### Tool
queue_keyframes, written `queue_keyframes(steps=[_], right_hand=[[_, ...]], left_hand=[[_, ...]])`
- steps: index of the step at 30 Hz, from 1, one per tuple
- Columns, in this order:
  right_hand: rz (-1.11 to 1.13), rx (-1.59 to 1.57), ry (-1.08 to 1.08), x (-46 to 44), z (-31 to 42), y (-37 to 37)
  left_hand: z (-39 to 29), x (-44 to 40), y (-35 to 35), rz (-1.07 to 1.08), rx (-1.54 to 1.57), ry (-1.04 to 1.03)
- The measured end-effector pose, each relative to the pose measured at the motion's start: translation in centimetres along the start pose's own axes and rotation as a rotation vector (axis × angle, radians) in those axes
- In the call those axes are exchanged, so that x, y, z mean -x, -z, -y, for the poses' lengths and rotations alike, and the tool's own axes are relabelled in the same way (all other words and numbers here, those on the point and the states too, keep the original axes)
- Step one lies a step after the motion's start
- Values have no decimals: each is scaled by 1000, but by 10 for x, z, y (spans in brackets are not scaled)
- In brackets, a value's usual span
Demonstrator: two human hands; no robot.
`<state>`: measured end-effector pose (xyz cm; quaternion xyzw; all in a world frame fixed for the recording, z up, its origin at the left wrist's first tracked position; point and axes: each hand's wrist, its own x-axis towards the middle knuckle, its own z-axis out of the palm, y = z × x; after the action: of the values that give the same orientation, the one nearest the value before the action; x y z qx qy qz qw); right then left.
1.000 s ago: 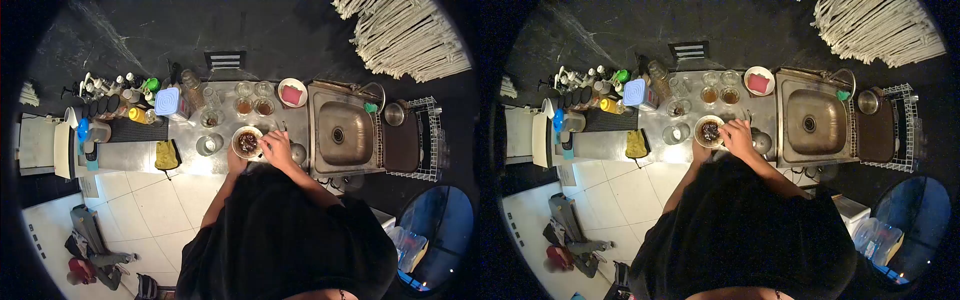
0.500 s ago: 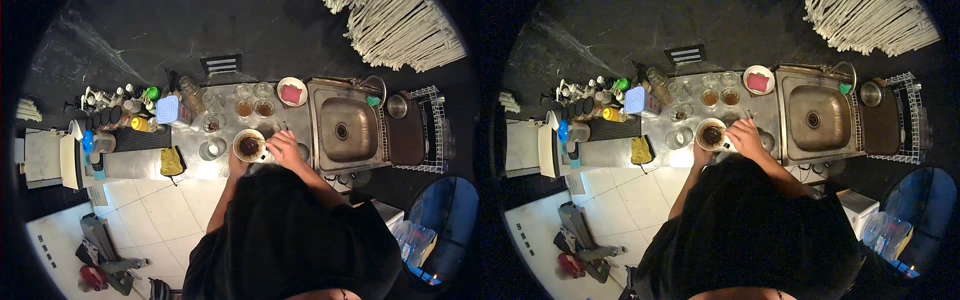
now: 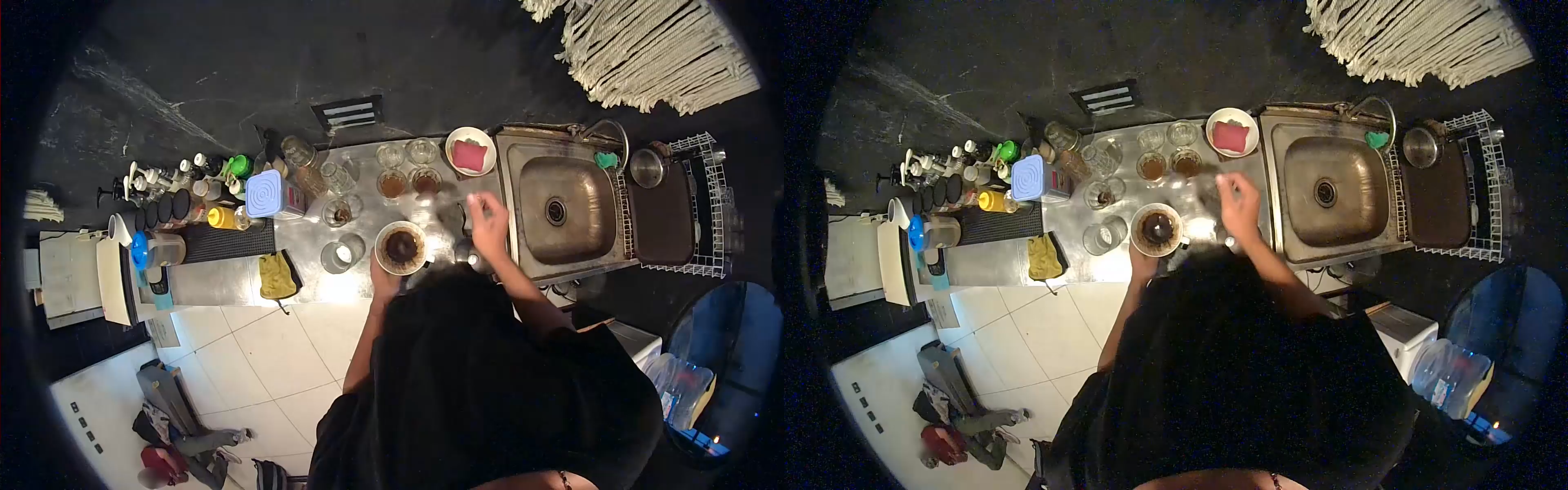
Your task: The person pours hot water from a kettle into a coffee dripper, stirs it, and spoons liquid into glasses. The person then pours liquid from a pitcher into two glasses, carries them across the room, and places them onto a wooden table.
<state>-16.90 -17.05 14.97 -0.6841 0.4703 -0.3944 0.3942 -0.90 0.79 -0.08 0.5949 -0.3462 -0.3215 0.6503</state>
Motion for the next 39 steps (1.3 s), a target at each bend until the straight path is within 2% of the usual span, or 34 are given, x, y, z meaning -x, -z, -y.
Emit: queue_keyframes(steps=[2,4,5,7,8,11,12,16,18,22,25,28,31,32,35,39], right_hand=[[-11,65,22,-25,-25,-6],[46,215,323,-47,-45,-17],[46,217,322,-52,-54,-23],[160,451,473,-58,-65,-40],[243,518,414,-60,-69,-46],[265,583,510,-64,-86,-64],[288,608,513,-65,-86,-67],[265,673,492,-66,-84,-67],[305,669,477,-64,-83,-65],[300,621,422,-62,-84,-71],[217,645,443,-64,-86,-73],[172,686,445,-62,-86,-74],[252,649,362,-60,-87,-76],[224,645,389,-63,-87,-78],[185,659,408,-66,-83,-76],[191,647,395,-61,-77,-71]], left_hand=[[-1,3,0,0,-16,39],[0,1,-1,1,-32,68],[1,0,-1,-6,-25,95],[3,0,-2,-22,-13,147],[23,1,-5,-85,322,324],[1,-1,-5,-44,142,246],[-3,-1,-1,-2,-53,216],[2,-1,-1,-11,8,199],[3,-2,-4,-21,176,218],[5,-2,0,-1,55,263],[2,-2,0,13,21,265],[-5,-5,-3,-16,92,196],[-11,-6,-5,-13,181,298],[16,1,-2,-34,324,308],[2,-1,-1,17,173,193],[31,2,5,-13,52,173]])
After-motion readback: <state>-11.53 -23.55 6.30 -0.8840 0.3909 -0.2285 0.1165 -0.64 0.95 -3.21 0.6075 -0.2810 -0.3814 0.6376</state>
